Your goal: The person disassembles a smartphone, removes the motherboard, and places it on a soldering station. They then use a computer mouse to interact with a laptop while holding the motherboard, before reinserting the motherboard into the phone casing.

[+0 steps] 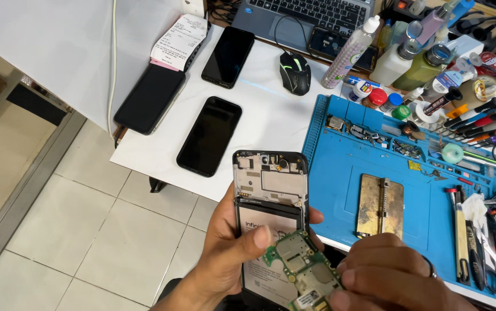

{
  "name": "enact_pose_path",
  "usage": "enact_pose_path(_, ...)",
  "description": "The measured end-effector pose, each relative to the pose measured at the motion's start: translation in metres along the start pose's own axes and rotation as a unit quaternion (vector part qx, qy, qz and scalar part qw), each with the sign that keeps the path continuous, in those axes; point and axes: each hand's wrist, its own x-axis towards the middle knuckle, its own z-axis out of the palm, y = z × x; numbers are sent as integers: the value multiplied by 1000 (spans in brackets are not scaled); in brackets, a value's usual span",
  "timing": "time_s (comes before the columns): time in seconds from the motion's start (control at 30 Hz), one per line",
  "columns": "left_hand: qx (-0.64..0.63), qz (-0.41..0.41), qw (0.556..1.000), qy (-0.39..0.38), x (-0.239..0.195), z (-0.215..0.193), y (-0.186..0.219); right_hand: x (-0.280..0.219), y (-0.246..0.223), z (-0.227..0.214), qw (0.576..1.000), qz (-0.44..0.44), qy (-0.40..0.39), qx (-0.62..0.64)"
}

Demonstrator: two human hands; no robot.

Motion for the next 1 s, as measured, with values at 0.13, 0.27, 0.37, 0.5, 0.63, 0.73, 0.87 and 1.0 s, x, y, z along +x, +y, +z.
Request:
enact_pose_path(0.13,-20,-40,999,-21,-1,-5,0,-2,-2,6,1000,-1,-10,10)
enact_pose_path(0.27,3,-45,999,-21,1,-1,5,-20,19,5,1000,19,15,4)
enact_pose_path(0.37,-17,-50,998,-30,-1,-8,0,-36,59,34,987,-134,72,-46)
enact_pose_path(0.5,-14,-39,998,-38,-1,-10,1,-31,73,30,980,-189,33,-61)
enact_pose_path(0.63,-21,-45,998,-43,-1,-11,1,-29,73,33,975,-214,26,-61)
enact_pose_path(0.73,-27,-55,997,-38,0,-11,1,-27,64,36,978,-197,29,-59)
enact_pose_path(0.87,-23,-58,997,-36,1,-13,1,-24,64,39,977,-203,35,-54)
enact_pose_path(1.0,-16,-59,998,-33,2,-13,2,-25,65,41,975,-207,44,-65)
